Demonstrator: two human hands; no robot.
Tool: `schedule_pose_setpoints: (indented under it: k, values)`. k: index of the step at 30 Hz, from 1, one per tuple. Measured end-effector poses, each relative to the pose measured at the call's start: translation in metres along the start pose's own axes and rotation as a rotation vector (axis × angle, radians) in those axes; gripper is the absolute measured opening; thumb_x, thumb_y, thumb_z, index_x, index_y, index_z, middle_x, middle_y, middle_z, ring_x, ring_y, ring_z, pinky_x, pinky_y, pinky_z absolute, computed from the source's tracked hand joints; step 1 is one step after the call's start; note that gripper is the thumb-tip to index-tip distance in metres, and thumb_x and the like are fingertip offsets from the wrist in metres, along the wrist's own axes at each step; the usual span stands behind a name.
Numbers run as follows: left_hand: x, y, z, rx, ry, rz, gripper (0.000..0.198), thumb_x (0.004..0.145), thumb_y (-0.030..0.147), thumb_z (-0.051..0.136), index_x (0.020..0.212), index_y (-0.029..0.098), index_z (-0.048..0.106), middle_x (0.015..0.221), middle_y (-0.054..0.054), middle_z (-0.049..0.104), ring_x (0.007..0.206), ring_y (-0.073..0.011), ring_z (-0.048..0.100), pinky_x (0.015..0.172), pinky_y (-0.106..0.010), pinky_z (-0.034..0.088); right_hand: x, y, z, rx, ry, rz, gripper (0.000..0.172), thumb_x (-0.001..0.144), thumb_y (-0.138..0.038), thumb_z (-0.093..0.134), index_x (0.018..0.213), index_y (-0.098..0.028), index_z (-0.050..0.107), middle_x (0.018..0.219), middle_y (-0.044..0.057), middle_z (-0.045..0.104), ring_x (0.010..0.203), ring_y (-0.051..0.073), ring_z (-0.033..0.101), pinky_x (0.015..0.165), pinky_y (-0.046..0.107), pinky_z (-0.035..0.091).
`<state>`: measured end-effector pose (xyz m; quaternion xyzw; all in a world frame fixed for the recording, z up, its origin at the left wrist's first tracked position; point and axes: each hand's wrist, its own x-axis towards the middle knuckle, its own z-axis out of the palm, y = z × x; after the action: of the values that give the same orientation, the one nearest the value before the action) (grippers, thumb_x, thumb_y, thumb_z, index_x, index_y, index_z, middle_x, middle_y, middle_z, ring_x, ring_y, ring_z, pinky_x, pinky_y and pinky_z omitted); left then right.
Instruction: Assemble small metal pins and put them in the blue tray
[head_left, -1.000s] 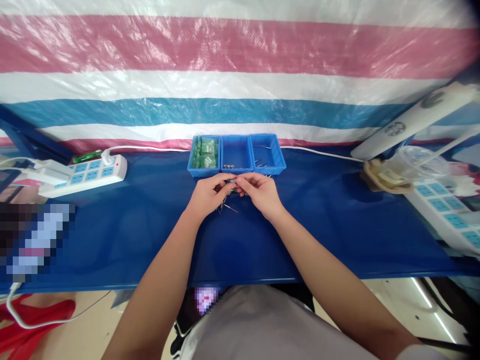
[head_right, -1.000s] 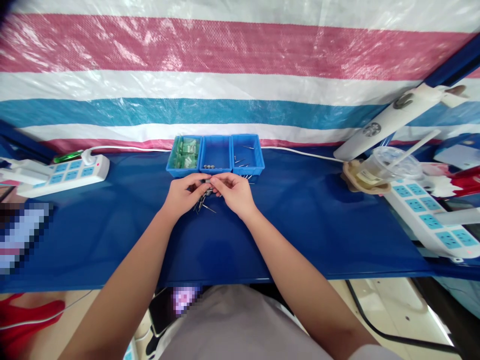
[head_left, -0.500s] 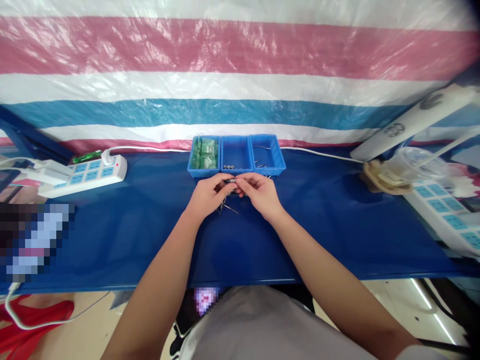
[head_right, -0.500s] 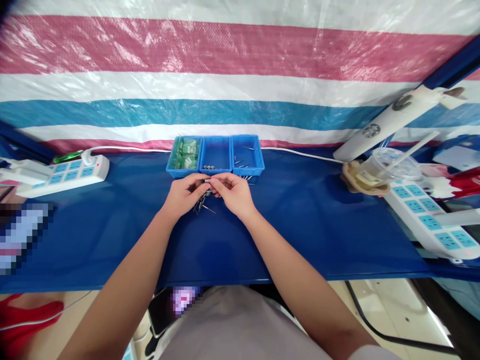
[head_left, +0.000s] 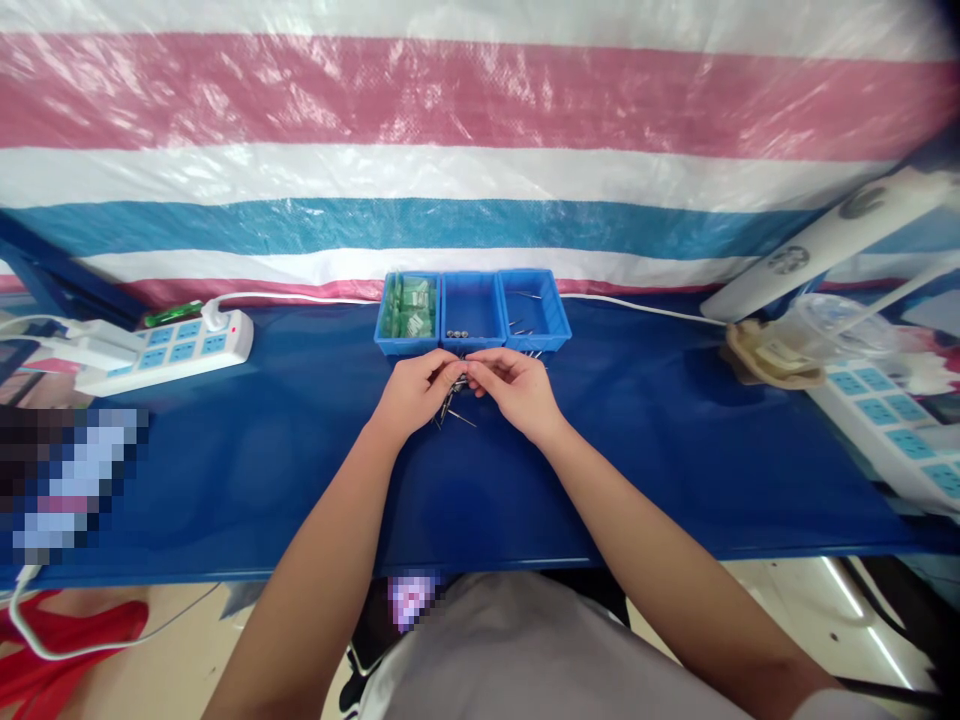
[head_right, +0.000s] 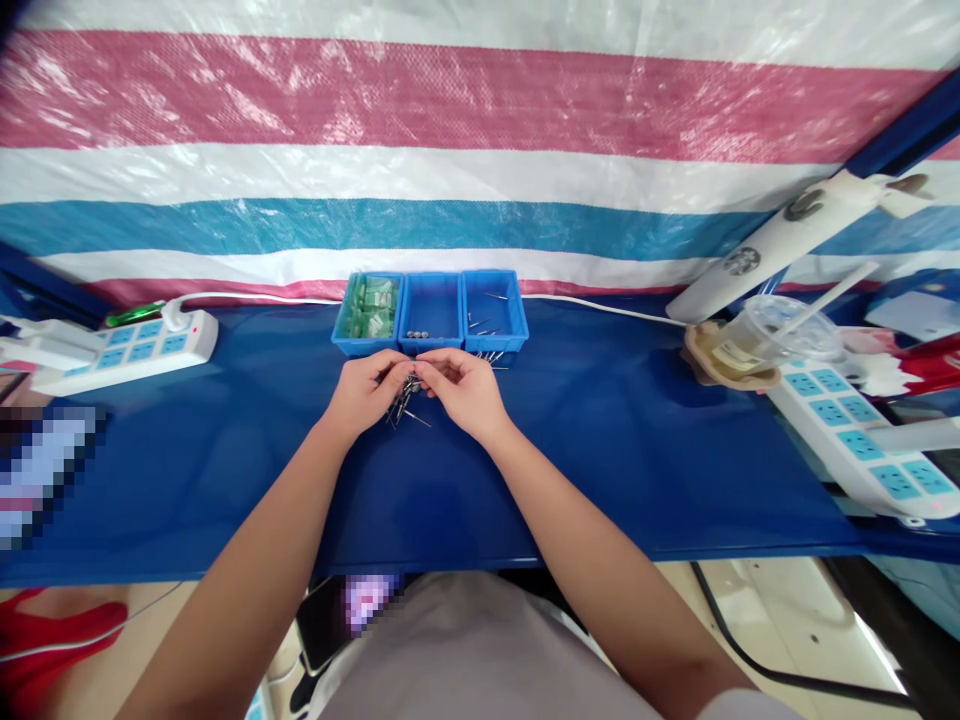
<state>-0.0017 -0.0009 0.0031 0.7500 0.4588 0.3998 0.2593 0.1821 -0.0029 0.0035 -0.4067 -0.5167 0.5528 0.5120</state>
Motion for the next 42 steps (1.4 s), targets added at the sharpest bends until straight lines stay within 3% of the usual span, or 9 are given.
schedule_pose_setpoints:
  k: [6,10,17,23,33,42]
  values:
    - [-0.0008,-0.003,0.005,-0.039,0.081,0.057,0.029,0.094,0.038,0.069,0.118,0.021,0.072,0.066,0.005,0.064,0.057,-0.0086,0.057,0.063,-0.02,0.048,0.0017,-0.0019,-0.0023,0.033,0.043,0.042,0.038,0.075,-0.052,0.084,0.09,-0.018,0.077,0.071,0.002,0.073,0.062,0.013,0.065,0.059,0.028,0.058]
    - [0.0006,-0.0046,0.0053,-0.026,0.088,0.071,0.021,0.096,0.036,0.066,0.109,0.021,0.075,0.07,0.003,0.067,0.058,-0.0086,0.057,0.062,-0.02,0.048,0.002,-0.0008,-0.0018,0.043,0.036,0.047,0.037,0.074,-0.051,0.085,0.089,-0.018,0.077,0.072,0.002,0.074,0.062,0.013,0.065,0.058,0.028,0.058]
    - [0.0012,-0.0013,0.0005,-0.011,0.04,0.035,0.027,0.099,0.041,0.061,0.096,0.017,0.075,0.078,-0.001,0.074,0.064,-0.0104,0.064,0.064,-0.021,0.049,0.0001,-0.0008,0.0018,0.053,0.027,0.035,0.038,0.072,-0.049,0.087,0.092,-0.018,0.077,0.073,0.002,0.074,0.066,0.015,0.068,0.059,0.029,0.059]
    - [0.0005,-0.0013,0.0033,-0.016,0.08,0.053,0.029,0.092,0.041,0.071,0.112,0.021,0.076,0.071,0.002,0.069,0.058,-0.0087,0.058,0.062,-0.02,0.049,0.0014,-0.0009,-0.0006,0.054,0.055,0.044,0.037,0.074,-0.051,0.085,0.089,-0.018,0.077,0.071,0.002,0.074,0.06,0.013,0.065,0.059,0.028,0.058]
    - [0.0007,-0.0024,0.0019,0.006,0.049,0.029,0.029,0.099,0.042,0.061,0.098,0.018,0.075,0.076,-0.001,0.073,0.062,-0.0105,0.062,0.064,-0.021,0.05,-0.0003,0.0001,0.002,0.056,0.035,0.036,0.039,0.071,-0.05,0.087,0.093,-0.019,0.076,0.075,0.002,0.074,0.066,0.015,0.068,0.059,0.029,0.058]
    - [0.0005,-0.0044,0.0068,-0.021,0.097,0.063,0.026,0.094,0.038,0.069,0.113,0.022,0.075,0.067,0.003,0.065,0.057,-0.0091,0.056,0.061,-0.021,0.049,0.0016,0.0005,-0.0003,0.046,0.06,0.048,0.039,0.073,-0.054,0.085,0.09,-0.019,0.076,0.071,0.001,0.072,0.06,0.013,0.064,0.059,0.029,0.057]
